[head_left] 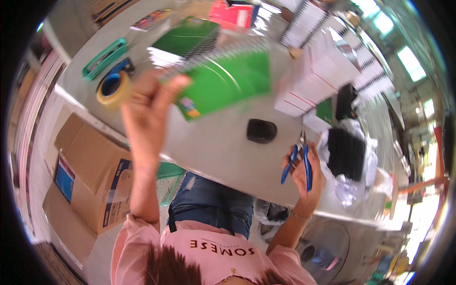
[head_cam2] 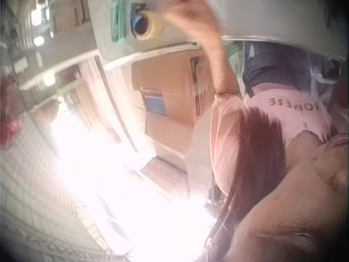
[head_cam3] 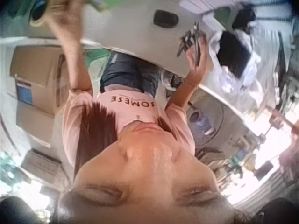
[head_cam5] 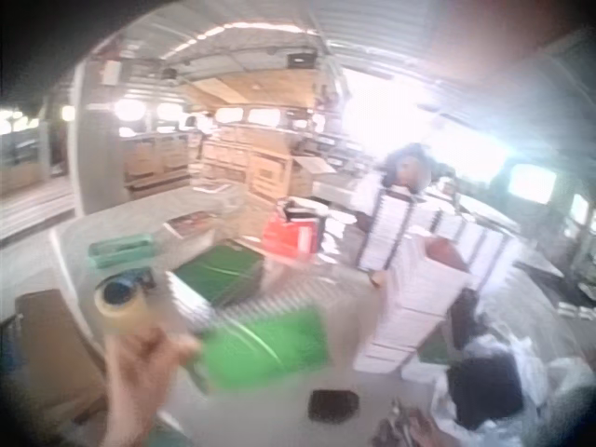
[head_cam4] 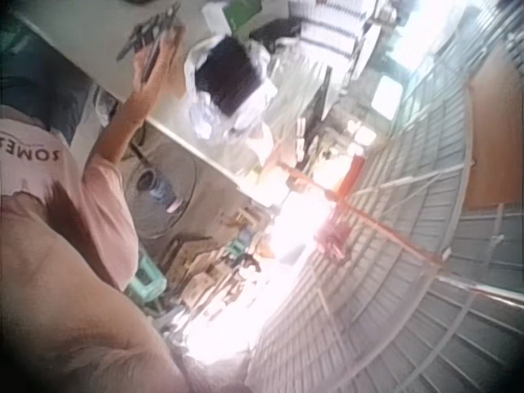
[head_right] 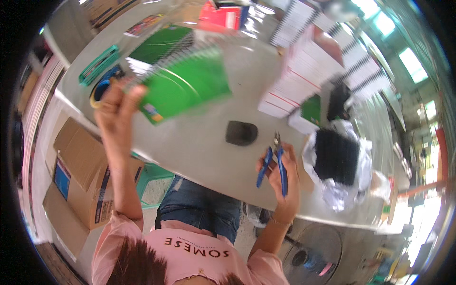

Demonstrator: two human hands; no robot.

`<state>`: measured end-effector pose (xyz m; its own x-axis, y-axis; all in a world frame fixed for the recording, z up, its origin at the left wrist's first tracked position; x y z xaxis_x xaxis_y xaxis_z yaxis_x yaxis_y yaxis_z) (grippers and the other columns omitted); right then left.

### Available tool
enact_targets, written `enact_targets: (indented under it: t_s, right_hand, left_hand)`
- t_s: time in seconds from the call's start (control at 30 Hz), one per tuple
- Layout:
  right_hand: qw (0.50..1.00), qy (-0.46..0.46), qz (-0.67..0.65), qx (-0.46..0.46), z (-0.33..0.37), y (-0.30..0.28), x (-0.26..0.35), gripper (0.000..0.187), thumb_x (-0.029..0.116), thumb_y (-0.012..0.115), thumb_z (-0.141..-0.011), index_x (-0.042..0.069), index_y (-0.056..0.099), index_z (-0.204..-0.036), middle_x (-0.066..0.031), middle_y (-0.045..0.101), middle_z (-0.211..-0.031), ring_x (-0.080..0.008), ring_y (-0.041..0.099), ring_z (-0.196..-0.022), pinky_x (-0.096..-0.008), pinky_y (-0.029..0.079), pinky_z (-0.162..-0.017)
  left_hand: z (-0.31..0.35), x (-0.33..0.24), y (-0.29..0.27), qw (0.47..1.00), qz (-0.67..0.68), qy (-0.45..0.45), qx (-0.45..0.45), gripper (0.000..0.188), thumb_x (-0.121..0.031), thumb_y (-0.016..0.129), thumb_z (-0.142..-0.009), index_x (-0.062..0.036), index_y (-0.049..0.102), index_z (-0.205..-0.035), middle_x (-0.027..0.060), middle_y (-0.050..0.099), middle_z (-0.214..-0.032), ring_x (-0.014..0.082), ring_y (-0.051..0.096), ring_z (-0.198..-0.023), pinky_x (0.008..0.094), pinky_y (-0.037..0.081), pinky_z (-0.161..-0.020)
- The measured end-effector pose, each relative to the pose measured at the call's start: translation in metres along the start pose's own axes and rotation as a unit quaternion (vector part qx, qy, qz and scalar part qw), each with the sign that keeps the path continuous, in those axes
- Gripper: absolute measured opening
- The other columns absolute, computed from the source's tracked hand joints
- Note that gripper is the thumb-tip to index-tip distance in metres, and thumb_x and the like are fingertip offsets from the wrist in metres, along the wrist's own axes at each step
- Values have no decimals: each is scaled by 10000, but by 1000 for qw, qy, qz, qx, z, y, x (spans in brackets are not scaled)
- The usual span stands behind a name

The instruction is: The person inserts a spiral coil into a notebook, uses a tool to cut and crimp the end of the coil, and then stacks the completed notebook onto a pile.

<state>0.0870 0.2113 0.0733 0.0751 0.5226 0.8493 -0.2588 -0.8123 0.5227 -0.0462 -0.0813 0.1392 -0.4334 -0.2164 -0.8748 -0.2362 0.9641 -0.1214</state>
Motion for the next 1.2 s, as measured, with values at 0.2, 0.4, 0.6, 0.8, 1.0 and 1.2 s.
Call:
enact_targets:
  t_s: [0.2, 0.4, 0.6, 0.8, 1.0, 1.2]
  right_hand:
    - [992, -35, 122, 8, -11, -3, -3, 339, 212, 543, -942, 37, 466, -1222, -149, 583, -1051, -275, 614, -903, -403, 485, -827]
    - [725, -251, 618, -171, -16, -62, -29, 335, 86, 593, -876, 26, 547, -1202, -158, 576, -1104, -289, 575, -997, -382, 463, -859]
    - [673, -232, 666, -223, -12, -68, -43, 385, 45, 620, -822, 46, 559, -1202, -167, 571, -1129, -355, 527, -1079, -439, 393, -957]
    - [654, -247, 680, -220, -11, -74, -45, 409, 40, 641, -797, 69, 573, -1199, -155, 573, -1121, -345, 523, -1097, -454, 384, -963]
    - [659, -246, 676, -218, -9, -71, -44, 404, 45, 661, -789, 77, 589, -1186, -143, 569, -1111, -344, 511, -1108, -466, 376, -979]
    - [712, -280, 621, -172, -10, -75, -25, 255, 54, 647, -836, 46, 627, -1091, -139, 580, -1078, -324, 525, -1080, -440, 386, -978]
  left_hand:
    - [-62, -7, -8, 994, 96, 31, -31, 275, -197, 687, -916, 10, 662, -1094, -64, 555, -685, 14, 529, -675, 173, 444, -647]
    - [-114, 12, -8, 993, 98, 60, -4, 238, -206, 684, -914, -13, 621, -1039, 9, 633, -800, 35, 526, -716, 197, 437, -666]
    - [-121, 45, -3, 999, -14, 34, -32, 226, -220, 670, -922, -13, 588, -959, -1, 577, -776, 39, 438, -694, 210, 362, -623]
    - [-124, 72, 0, 990, -91, 79, -68, 314, -293, 667, -910, 10, 590, -947, 24, 577, -821, 76, 419, -679, 254, 383, -614]
    - [-120, 79, -5, 992, -110, 36, -45, 339, -316, 660, -910, 14, 601, -964, 27, 573, -799, 79, 419, -669, 256, 385, -604]
    - [-117, 87, -5, 997, -77, 13, -16, 354, -343, 647, -926, -4, 577, -1001, 22, 559, -851, 85, 467, -785, 250, 386, -711]
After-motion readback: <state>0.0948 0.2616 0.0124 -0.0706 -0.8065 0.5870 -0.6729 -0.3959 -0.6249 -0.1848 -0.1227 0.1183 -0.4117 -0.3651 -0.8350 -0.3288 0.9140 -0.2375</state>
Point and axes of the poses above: each hand's wrist, its own z-axis away from the middle knuckle, its own y-axis out of the palm, x = y × z, the point moved 1 cm from there along -z, towards the middle knuckle
